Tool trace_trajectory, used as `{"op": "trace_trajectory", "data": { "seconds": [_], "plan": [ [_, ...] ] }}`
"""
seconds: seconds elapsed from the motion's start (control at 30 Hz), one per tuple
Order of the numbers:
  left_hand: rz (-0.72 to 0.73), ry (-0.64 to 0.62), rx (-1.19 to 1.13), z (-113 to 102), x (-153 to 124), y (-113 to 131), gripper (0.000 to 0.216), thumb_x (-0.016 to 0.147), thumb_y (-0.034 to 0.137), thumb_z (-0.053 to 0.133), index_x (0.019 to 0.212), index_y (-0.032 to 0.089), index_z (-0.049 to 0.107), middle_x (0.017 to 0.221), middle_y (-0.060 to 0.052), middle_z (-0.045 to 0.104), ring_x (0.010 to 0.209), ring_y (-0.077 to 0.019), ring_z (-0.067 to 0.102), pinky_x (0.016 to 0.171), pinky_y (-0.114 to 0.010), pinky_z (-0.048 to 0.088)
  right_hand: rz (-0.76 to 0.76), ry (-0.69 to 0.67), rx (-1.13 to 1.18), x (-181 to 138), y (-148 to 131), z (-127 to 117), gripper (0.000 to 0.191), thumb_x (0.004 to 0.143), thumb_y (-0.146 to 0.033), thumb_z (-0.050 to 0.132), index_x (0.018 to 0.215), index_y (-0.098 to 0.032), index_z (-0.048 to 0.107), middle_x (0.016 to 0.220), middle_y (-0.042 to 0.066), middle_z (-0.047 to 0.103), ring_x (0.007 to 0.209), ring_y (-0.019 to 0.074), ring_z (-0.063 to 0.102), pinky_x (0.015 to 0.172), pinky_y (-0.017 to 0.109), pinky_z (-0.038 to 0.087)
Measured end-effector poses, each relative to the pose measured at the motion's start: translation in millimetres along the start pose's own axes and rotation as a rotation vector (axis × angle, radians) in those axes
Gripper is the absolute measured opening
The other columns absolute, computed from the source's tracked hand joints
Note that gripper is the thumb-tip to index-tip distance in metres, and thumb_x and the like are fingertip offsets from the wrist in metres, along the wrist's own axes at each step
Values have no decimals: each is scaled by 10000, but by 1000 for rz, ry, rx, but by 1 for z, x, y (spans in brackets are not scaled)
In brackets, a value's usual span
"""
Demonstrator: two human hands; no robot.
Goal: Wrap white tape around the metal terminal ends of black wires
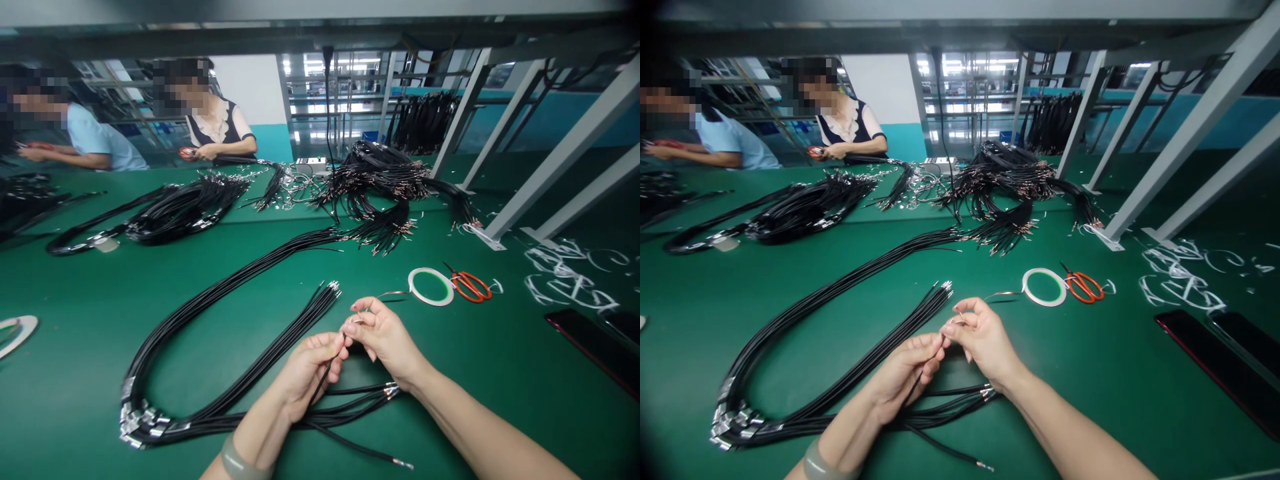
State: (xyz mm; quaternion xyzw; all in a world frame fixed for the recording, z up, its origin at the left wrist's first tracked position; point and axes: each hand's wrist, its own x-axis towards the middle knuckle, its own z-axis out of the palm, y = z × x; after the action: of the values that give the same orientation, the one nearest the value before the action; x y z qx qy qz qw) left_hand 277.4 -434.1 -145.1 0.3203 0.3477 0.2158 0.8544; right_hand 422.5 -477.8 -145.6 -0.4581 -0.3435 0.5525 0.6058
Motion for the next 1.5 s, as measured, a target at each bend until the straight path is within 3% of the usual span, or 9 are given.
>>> {"op": "trace_trajectory", "data": {
  "seconds": [0.3,0.4,0.57,0.63,0.73,0.83,1.03,1.27,1.5],
  "plan": [
    [39,-12,133,-3,1,-1,181,727,289,732,776,123,679,625,13,583,454,-27,490,463,-132,397,-5,53,-46,-4,-8,-6,321,806,-365,646,1031,-199,490,761,9,685,363,38,413,354,158,274],
    [172,-14,404,3,-4,-5,230,670,260,776,864,161,702,811,-23,625,698,-104,603,668,-206,474,-65,162,-74,-2,-13,-9,232,880,-397,527,1006,-203,534,790,24,697,350,32,391,372,178,285],
    [238,-383,804,15,-17,-12,243,864,318,548,1028,209,690,1149,-86,594,1013,-208,580,885,-344,448,-112,257,-125,2,-11,-15,216,877,-374,535,980,-185,547,840,33,690,344,11,351,374,171,258],
    [406,-249,948,10,-15,-10,251,885,305,508,1059,210,662,1086,-84,611,999,-214,572,884,-360,443,-77,263,-133,3,-7,-15,232,857,-362,563,993,-178,530,822,27,682,341,7,348,374,166,248],
    [752,297,1342,-8,-4,-2,211,859,282,537,1023,200,642,962,-82,593,924,-242,535,832,-399,436,-27,270,-159,3,-3,-14,260,838,-347,581,1013,-171,504,803,17,666,340,7,365,380,165,255],
    [795,613,1649,-21,8,6,209,856,243,529,1031,176,621,931,-92,575,854,-256,508,772,-409,434,-18,256,-196,4,1,-12,263,836,-335,573,1025,-169,495,772,2,648,341,12,373,392,173,281],
    [766,559,1794,-16,16,5,184,881,123,449,837,179,618,860,-68,607,804,-245,509,701,-366,406,-49,158,-237,2,3,-6,258,858,-321,529,1073,-182,497,715,-18,617,352,25,355,372,168,257],
    [791,532,1673,-17,23,0,171,857,111,468,983,157,572,899,-89,611,838,-258,539,744,-388,423,19,-7,-168,-2,0,-1,355,831,-235,542,1174,-208,454,610,-51,570,384,44,287,366,154,211],
    [789,517,1366,-13,19,2,178,927,183,343,1009,182,501,870,-59,608,772,-190,608,676,-303,477,2,-77,-203,-7,1,0,395,835,-218,556,1215,-212,447,607,-43,565,484,86,416,441,179,288]
  ]
}}
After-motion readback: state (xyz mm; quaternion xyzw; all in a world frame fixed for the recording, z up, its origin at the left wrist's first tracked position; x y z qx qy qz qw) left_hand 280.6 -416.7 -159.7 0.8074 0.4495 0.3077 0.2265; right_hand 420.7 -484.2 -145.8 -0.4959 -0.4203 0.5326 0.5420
